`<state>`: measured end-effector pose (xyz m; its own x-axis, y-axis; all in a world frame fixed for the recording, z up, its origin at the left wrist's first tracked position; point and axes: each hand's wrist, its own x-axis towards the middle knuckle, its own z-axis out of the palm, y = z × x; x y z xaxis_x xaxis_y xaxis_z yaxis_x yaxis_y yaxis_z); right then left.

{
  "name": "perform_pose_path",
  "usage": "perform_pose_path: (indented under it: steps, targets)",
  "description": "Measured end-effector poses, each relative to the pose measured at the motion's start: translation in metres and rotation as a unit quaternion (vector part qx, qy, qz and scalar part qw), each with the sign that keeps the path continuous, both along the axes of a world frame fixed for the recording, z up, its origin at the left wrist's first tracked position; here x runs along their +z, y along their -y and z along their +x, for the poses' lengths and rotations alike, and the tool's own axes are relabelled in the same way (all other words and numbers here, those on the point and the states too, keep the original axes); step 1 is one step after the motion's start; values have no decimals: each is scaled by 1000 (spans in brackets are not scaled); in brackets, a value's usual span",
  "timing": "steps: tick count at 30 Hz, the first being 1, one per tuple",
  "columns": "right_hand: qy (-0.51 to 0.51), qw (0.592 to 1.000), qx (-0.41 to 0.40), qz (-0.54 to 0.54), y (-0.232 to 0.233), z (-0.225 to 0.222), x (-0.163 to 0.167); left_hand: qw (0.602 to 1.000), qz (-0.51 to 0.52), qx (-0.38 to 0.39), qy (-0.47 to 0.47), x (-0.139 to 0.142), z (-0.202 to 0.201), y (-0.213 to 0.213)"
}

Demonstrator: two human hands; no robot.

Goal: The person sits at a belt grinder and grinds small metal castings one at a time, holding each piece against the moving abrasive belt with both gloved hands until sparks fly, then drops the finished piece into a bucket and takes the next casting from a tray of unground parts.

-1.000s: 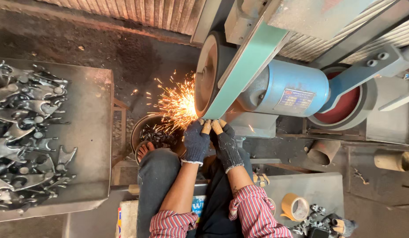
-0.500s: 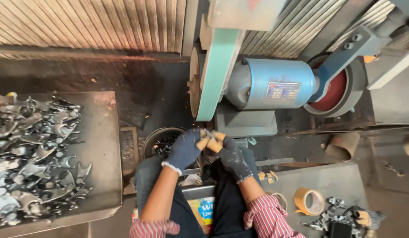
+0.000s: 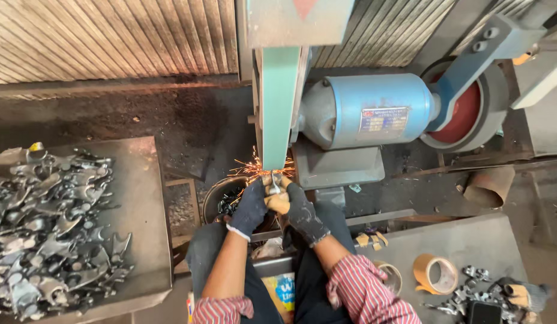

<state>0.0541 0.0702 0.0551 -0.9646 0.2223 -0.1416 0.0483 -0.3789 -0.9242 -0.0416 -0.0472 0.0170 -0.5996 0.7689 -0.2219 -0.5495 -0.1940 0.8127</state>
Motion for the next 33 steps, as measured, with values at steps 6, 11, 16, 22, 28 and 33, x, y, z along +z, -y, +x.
perform_pose_path:
  steps: [6, 11, 16, 22, 28, 33]
  targets:
    - [96, 990, -99, -17, -2, -12, -46, 958, -145, 10, -247, -31, -6, -2]
    - [58, 988, 36, -137, -5, 7, -28, 996, 28, 10, 87, -37, 2, 7]
    - [48, 998, -8, -44, -1, -5, 10, 844, -281, -6, -457, -23, 5, 17]
    - [63, 991, 62, 104, -3, 35, 66, 751, -213, 10, -625, 27, 33, 32]
    - [121, 989, 44, -74, 6, 54, 50, 846, -210, 149, -468, 83, 77, 37]
    - [-168, 877, 151, 425, -19, 81, 60, 873, -202, 32, -443, 109, 79, 40]
